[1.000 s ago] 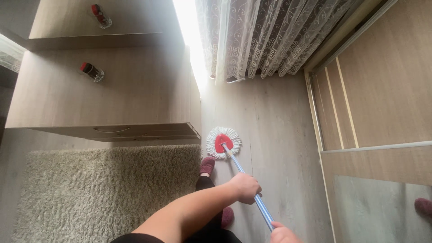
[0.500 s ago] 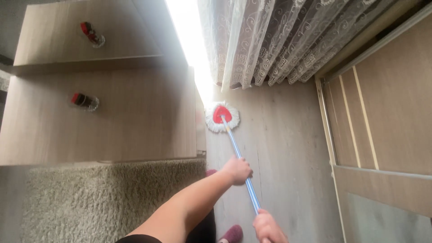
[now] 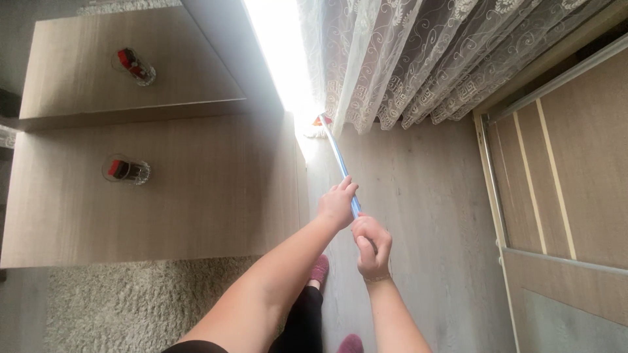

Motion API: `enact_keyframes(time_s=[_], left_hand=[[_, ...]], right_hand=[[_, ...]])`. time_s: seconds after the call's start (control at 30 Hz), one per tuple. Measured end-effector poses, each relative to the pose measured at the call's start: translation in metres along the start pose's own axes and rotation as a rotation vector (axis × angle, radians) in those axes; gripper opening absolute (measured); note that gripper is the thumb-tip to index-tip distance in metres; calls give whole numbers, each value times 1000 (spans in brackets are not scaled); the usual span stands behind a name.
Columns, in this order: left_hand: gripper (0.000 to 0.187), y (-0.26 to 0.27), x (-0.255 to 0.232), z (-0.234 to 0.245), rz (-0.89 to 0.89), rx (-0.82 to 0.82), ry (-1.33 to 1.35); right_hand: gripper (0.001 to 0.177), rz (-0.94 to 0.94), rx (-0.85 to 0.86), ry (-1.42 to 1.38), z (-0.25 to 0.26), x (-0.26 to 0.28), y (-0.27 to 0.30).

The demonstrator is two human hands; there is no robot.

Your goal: Mopping the wooden floor in a bedroom using a spin mop

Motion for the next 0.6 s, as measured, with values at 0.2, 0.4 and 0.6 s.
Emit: enact_keyframes(time_s=[0.2, 0.4, 0.6], left_hand=[[49, 60, -30, -23, -23, 234, -89], [43, 185, -105, -63, -191, 220, -4], [23, 310, -175, -87, -320, 129, 101]], right_hand=[[25, 0, 89, 78, 21, 66, 65], [28, -77, 101, 125, 88, 152, 166], [28, -250, -67, 94, 140, 237, 250]])
Point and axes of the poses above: each hand's wrist, its own y-axis away from the middle knuckle, its own z-axis out of the back of the hand, x = y × z, the point moved 6 cm from there along -y, towards the middle knuckle, and after that the axes turned 1 degree about -x, right-handed, at the moved point
